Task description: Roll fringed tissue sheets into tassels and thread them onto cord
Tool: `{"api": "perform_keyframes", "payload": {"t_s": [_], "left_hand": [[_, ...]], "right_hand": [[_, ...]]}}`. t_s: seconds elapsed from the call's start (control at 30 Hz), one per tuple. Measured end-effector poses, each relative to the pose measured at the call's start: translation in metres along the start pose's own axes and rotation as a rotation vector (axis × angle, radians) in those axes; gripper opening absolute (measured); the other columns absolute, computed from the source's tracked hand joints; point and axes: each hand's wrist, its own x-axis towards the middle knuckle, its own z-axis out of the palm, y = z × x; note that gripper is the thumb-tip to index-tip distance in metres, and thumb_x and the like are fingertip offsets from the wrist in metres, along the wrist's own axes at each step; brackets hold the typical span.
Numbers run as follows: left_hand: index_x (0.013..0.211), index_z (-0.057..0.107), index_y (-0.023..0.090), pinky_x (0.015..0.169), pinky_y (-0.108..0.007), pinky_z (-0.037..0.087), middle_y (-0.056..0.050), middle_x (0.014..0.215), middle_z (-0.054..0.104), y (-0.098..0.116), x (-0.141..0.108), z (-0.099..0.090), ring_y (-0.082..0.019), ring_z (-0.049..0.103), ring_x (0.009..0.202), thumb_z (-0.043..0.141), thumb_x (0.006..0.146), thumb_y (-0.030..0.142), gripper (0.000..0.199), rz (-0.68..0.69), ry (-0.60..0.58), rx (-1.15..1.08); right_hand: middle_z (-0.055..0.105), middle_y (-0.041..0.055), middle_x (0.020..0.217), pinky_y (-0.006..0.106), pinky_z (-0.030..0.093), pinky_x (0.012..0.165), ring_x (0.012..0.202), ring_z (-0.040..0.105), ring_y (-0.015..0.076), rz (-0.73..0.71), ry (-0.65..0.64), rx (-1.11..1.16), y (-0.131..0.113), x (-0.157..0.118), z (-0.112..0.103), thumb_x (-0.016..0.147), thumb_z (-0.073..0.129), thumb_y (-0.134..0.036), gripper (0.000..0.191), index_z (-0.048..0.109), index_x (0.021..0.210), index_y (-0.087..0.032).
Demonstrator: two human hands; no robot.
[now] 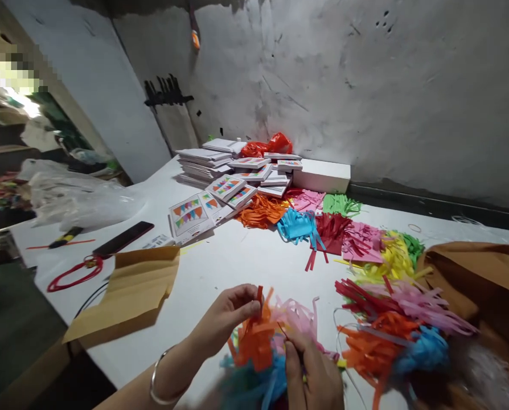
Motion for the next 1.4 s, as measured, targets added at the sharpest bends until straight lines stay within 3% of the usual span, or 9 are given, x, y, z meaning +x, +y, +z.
{"api": "perform_keyframes", "payload": {"t_s": [0.13, 0.27, 0.5, 0.77, 1.17, 1.33, 1.4], "left_hand": [[0.079, 0.065, 0.014, 0.065, -0.022, 0.046, -0.002, 0.073, 0.065, -0.008, -0.005, 0.019, -0.011, 0.058, 0.066, 0.084, 0.073, 0.05, 0.041, -0.109, -0.132, -0.246], [0.08, 0.065, 0.015, 0.061, -0.019, 0.046, -0.002, 0.073, 0.067, -0.017, -0.007, 0.028, -0.009, 0.061, 0.062, 0.089, 0.072, 0.038, 0.034, -0.241, -0.136, -0.531], [0.077, 0.068, 0.014, 0.058, -0.019, 0.05, -0.002, 0.067, 0.068, -0.017, -0.009, 0.035, -0.01, 0.063, 0.058, 0.09, 0.072, 0.034, 0.03, -0.298, -0.144, -0.632], [0.079, 0.073, 0.014, 0.064, -0.02, 0.051, -0.003, 0.076, 0.073, -0.019, -0.01, 0.032, -0.012, 0.066, 0.067, 0.094, 0.063, 0.029, 0.031, -0.221, -0.009, -0.48], [0.081, 0.073, 0.016, 0.07, -0.024, 0.05, -0.002, 0.079, 0.073, -0.025, -0.011, 0.032, -0.014, 0.064, 0.072, 0.092, 0.066, 0.032, 0.03, -0.165, 0.03, -0.381], [0.076, 0.072, 0.016, 0.068, -0.022, 0.046, -0.001, 0.076, 0.067, -0.031, -0.01, 0.029, -0.013, 0.059, 0.073, 0.087, 0.071, 0.028, 0.02, 0.028, 0.106, -0.102], [0.072, 0.069, 0.017, 0.068, -0.023, 0.046, 0.0, 0.075, 0.065, -0.032, -0.011, 0.029, -0.014, 0.058, 0.073, 0.082, 0.074, 0.022, 0.013, 0.143, 0.13, 0.015]], "right_hand": [[0.076, 0.0007, 0.079, 0.024, 0.049, 0.054, 0.061, 0.07, 0.0162, -0.036, -0.017, -0.001, -0.001, 0.001, -0.003, 0.101, 0.048, -0.04, 0.028, 0.071, 0.102, -0.023], [0.076, 0.0022, 0.08, 0.025, 0.051, 0.059, 0.062, 0.07, 0.0165, -0.064, -0.011, -0.03, -0.003, 0.002, -0.001, 0.101, 0.048, -0.036, 0.027, 0.071, 0.102, -0.022], [0.075, 0.0016, 0.077, 0.025, 0.05, 0.059, 0.061, 0.07, 0.0156, -0.06, -0.017, -0.007, 0.0, 0.002, 0.001, 0.1, 0.047, -0.031, 0.024, 0.069, 0.103, -0.022], [0.075, 0.0035, 0.077, 0.027, 0.05, 0.06, 0.062, 0.07, 0.0177, -0.076, -0.028, -0.073, 0.004, -0.002, 0.004, 0.101, 0.044, -0.032, 0.028, 0.069, 0.105, -0.019], [0.073, 0.0025, 0.071, 0.027, 0.044, 0.055, 0.054, 0.067, 0.0154, -0.16, -0.024, -0.201, 0.006, 0.0, 0.006, 0.103, 0.043, -0.028, 0.028, 0.068, 0.104, -0.016], [0.065, 0.0005, 0.061, 0.029, 0.037, 0.05, 0.047, 0.061, 0.0141, -0.417, 0.067, -0.407, 0.01, 0.004, 0.006, 0.101, 0.049, -0.02, 0.02, 0.067, 0.103, -0.012], [0.066, 0.0007, 0.062, 0.029, 0.037, 0.05, 0.047, 0.06, 0.0136, -0.432, 0.061, -0.386, 0.01, 0.004, 0.007, 0.101, 0.047, -0.02, 0.02, 0.066, 0.1, -0.013]]}}
